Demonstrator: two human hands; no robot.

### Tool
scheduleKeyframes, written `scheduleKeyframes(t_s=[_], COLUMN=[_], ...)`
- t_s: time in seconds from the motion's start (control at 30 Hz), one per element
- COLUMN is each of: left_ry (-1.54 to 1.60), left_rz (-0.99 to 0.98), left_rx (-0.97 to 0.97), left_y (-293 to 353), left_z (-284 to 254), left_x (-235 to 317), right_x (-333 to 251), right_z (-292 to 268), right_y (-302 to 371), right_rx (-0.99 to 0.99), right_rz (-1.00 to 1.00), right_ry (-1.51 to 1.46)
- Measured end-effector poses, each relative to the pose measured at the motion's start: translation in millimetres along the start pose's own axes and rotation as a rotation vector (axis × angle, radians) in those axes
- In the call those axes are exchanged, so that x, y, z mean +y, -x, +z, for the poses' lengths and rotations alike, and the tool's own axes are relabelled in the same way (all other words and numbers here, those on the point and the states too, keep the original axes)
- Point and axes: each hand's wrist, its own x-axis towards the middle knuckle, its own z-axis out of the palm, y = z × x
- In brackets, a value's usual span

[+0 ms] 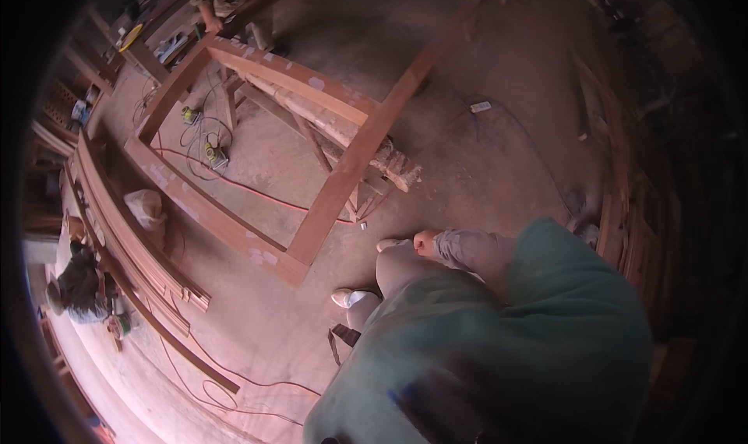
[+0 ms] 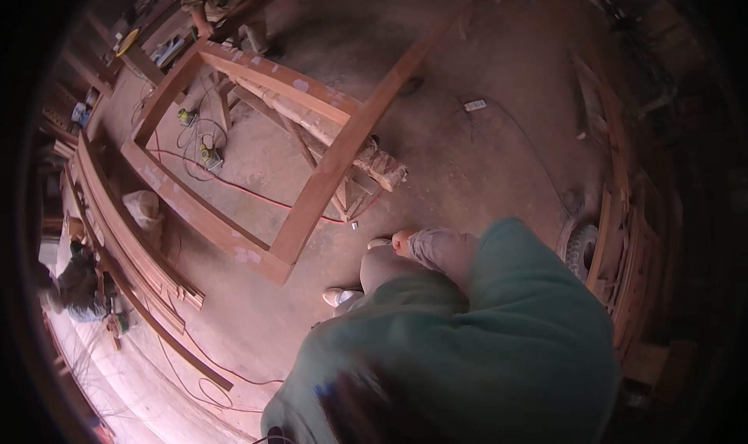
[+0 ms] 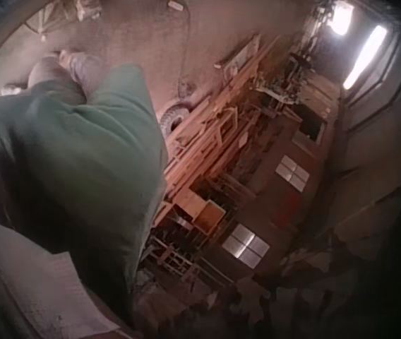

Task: The person assembles a rectangular wooden frame by aligning and joining wooden planks. They use a chisel to adjust joints and a power sander to smooth the frame's surface. The person moves around the frame to work on different sections and occasionally repositions the frame on the workbench.

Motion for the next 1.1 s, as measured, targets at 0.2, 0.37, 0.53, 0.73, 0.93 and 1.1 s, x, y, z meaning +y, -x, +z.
scheduleKeyframes(t_s=[0.2,0.37,0.53,0.73,0.93,1.1], left_ry=[-0.121,-0.505,-0.505,-0.765,-0.407,-0.443], left_rz=[0.157,0.192,0.38,0.24,0.208,0.092], left_rx=[-0.199,-0.676,-0.892,-0.714,-0.473,-0.526], left_y=[-73.8,-74.4,-22.5,-45.6,28.9,-33.2], left_z=[53.1,174.4,230.3,171.1,126.3,80.6], left_x=[119.3,106.7,11.0,-84.1,-36.3,-61.8], right_x=[36.6,71.4,112.9,169.0,62.5,-40.2], right_z=[17.3,31.5,-14.7,-38.1,-39.9,30.4], right_y=[102.5,118.4,116.3,57.4,-2.0,-82.8], right_rx=[0.083,0.098,-0.066,0.042,-0.168,-0.184], right_rz=[0.305,0.327,0.376,0.49,0.251,-0.013], right_ry=[-0.214,-0.235,-0.356,-0.369,-0.049,-0.184])
